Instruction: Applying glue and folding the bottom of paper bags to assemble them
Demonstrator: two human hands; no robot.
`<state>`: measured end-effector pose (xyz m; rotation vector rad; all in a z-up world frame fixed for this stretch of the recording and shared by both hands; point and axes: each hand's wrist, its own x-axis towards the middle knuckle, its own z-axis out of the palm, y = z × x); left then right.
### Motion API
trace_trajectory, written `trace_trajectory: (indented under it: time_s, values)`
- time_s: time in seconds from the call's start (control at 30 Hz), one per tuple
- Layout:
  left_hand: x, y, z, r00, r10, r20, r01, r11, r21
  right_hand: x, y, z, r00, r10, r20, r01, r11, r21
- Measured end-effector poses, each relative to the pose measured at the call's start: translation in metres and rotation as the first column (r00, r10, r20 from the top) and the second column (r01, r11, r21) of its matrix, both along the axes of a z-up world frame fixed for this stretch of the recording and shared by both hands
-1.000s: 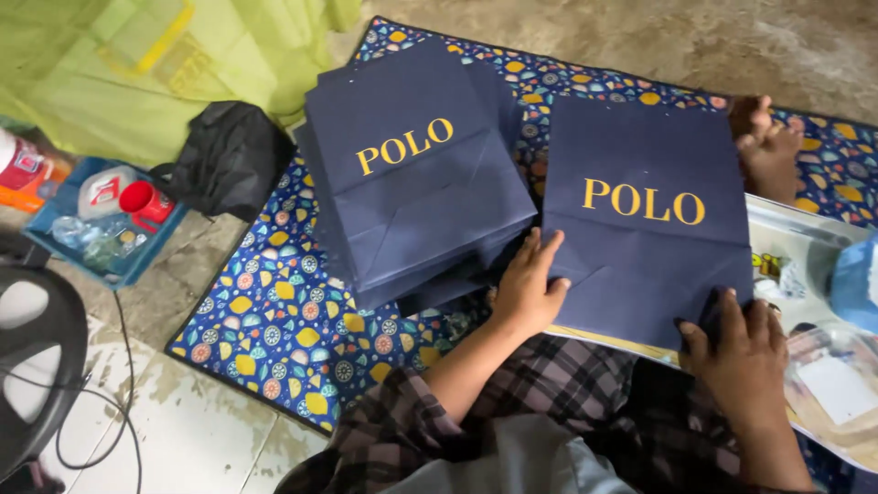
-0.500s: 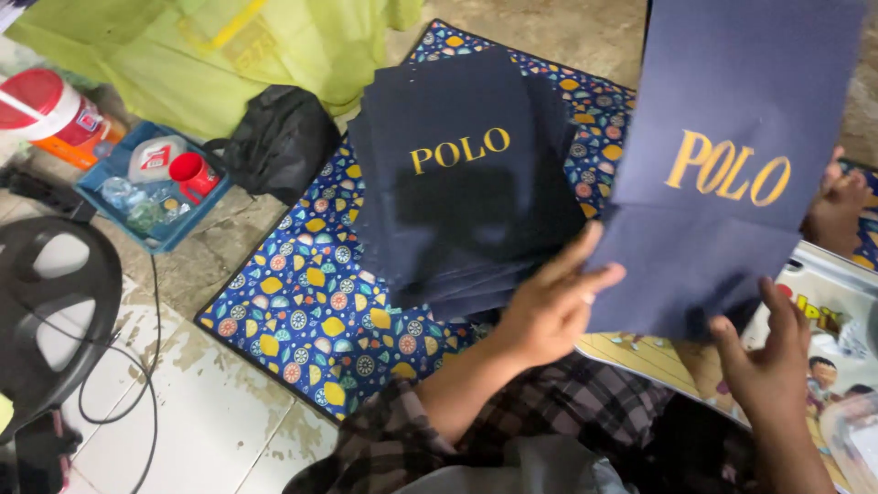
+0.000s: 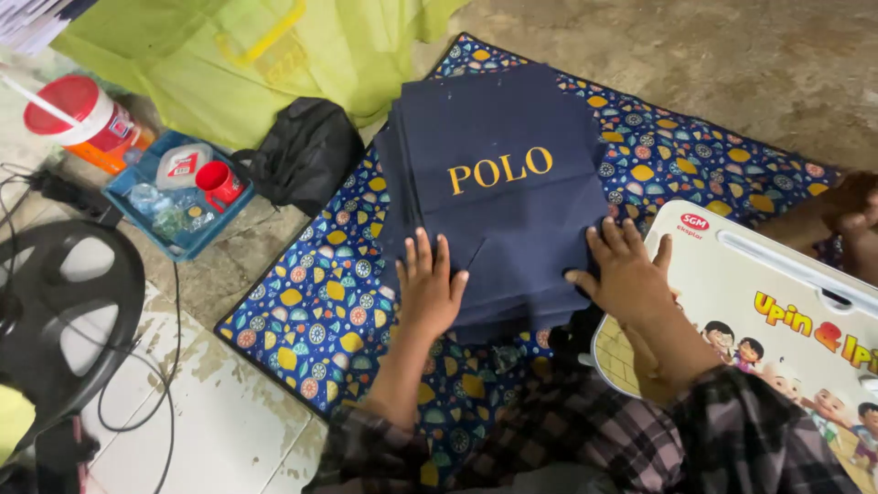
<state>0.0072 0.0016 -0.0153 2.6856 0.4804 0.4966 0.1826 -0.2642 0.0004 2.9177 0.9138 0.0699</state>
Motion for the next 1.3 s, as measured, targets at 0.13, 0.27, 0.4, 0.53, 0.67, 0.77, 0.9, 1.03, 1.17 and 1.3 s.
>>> trace_trajectory:
  time_s: [0.13,0.27,0.4,0.53,0.67,0.77,0.9,1.03,1.17,1.3]
  values:
    - [0.006,0.002,-0.038,0.998,0.060,0.008,-0.060,0.978,0.201,0.001,0.004,0.023,0.989,-0.077,-0.127,0.056,0.985,-0.166]
    - [0.001,0.003,-0.045,0.996,0.070,0.060,-0.082,0.970,0.230,0.000,-0.003,0.013,0.991,-0.053,-0.123,0.042,0.995,-0.090]
    - [0.004,0.025,-0.051,0.993,-0.032,0.117,0.033,0.999,-0.007,-0.001,-0.019,0.002,0.998,0.036,-0.050,-0.024,0.976,0.218]
    - [0.003,0.049,-0.062,0.972,-0.113,0.208,0.137,0.985,-0.105,-0.016,-0.059,0.006,0.995,0.063,0.076,-0.088,0.910,0.406]
    - [0.003,0.036,-0.015,0.989,-0.066,0.135,0.047,0.989,0.141,-0.041,-0.105,0.021,0.998,0.027,0.053,-0.052,0.839,0.541]
    - [0.010,0.022,-0.006,0.993,-0.034,0.115,0.012,0.982,0.188,-0.059,-0.125,0.035,0.995,0.013,0.096,-0.060,0.860,0.506]
    - [0.024,-0.007,0.000,0.992,-0.105,0.074,0.093,0.984,0.153,-0.042,-0.167,0.024,0.892,-0.080,0.444,-0.097,0.928,0.361]
    - [0.014,-0.018,-0.019,0.996,-0.080,0.027,0.071,0.971,0.229,-0.036,-0.214,0.028,0.915,-0.404,0.003,0.403,0.913,0.068]
    - [0.007,-0.021,-0.012,0.994,-0.112,-0.002,0.109,0.967,0.230,-0.037,-0.248,-0.003,0.928,-0.277,-0.250,0.335,0.914,0.230]
    - [0.002,-0.026,-0.011,0.992,-0.118,0.053,0.100,0.959,0.264,-0.059,-0.225,0.029,0.924,-0.268,-0.273,0.378,0.748,0.546]
